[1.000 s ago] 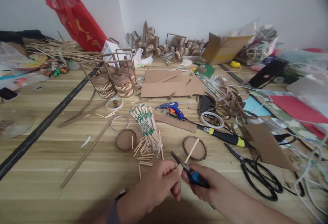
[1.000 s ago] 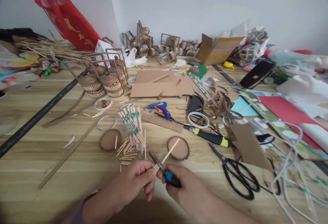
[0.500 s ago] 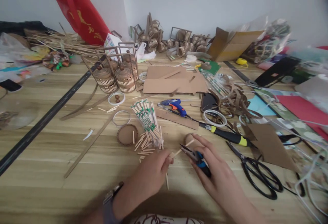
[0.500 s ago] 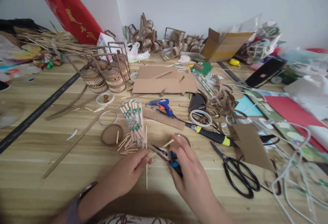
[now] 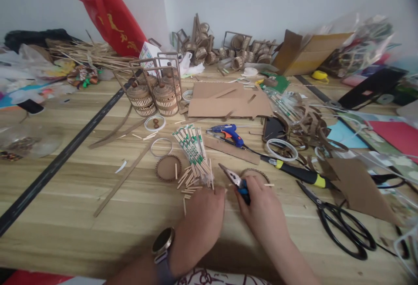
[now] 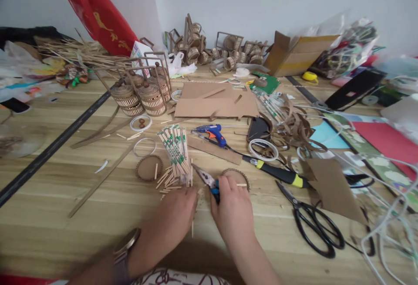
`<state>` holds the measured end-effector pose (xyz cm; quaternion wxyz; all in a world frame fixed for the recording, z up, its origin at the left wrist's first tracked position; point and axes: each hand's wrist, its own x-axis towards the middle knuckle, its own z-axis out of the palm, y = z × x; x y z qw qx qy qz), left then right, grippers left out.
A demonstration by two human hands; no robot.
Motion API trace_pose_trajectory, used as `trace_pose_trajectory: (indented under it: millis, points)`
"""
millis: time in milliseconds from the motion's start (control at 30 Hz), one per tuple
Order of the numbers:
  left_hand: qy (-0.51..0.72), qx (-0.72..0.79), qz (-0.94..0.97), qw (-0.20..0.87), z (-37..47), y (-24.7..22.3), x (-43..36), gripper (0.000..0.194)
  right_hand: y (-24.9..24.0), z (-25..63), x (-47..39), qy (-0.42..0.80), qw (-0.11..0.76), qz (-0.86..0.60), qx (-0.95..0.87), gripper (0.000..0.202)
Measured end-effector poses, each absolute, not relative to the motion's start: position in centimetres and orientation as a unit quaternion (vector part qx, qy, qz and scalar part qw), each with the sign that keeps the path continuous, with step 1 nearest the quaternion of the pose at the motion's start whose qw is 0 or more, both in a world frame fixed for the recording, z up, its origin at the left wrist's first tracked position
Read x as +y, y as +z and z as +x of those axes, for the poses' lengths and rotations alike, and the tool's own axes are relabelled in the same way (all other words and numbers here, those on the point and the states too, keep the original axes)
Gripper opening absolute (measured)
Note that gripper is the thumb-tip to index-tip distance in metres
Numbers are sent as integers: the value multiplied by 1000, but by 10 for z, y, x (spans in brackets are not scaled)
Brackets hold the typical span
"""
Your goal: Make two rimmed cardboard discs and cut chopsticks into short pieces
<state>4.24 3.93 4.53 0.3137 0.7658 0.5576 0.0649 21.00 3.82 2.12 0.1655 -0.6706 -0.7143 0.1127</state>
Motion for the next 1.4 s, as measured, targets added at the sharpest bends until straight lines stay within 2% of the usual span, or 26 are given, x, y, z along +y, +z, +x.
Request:
trace_pose_trajectory:
  millis: [100,200,300,400,533,767,967,1167,1267,1400]
  points:
    - [163,522,707,449,28,39,47,34,42,223,44,256,218,-633,-697,18]
    - [213,477,586,620,21,34,55,40,64,232,44,346,206,-579,-709,19]
    - [219,434,517,705,26,33,57,49,74,227,39,379,175,-546,-727,15]
    - [213,424,508,719,34,33,56,55,72,219,37,385,153,-530,-740,10]
    - [190,426,532,706,37,29,53,53,64,216,37,364,148,-537,-746,9]
    - [166,397,536,727,39,25,52,45,60,219,39,371,184,-486,-769,36]
    - [165,369,506,761,40,28,50,39,58,221,42,401,168,-471,-767,39]
    - [257,411,387,785,40,23,49,49,39,216,38,273,304,-519,-751,41]
    - [317,418,312,792,45,19,50,50,29,210,31,232,322,-543,-740,52]
    - [337,389,292,806,54,18,47,43,25,204,25,189,314,-549,-751,57]
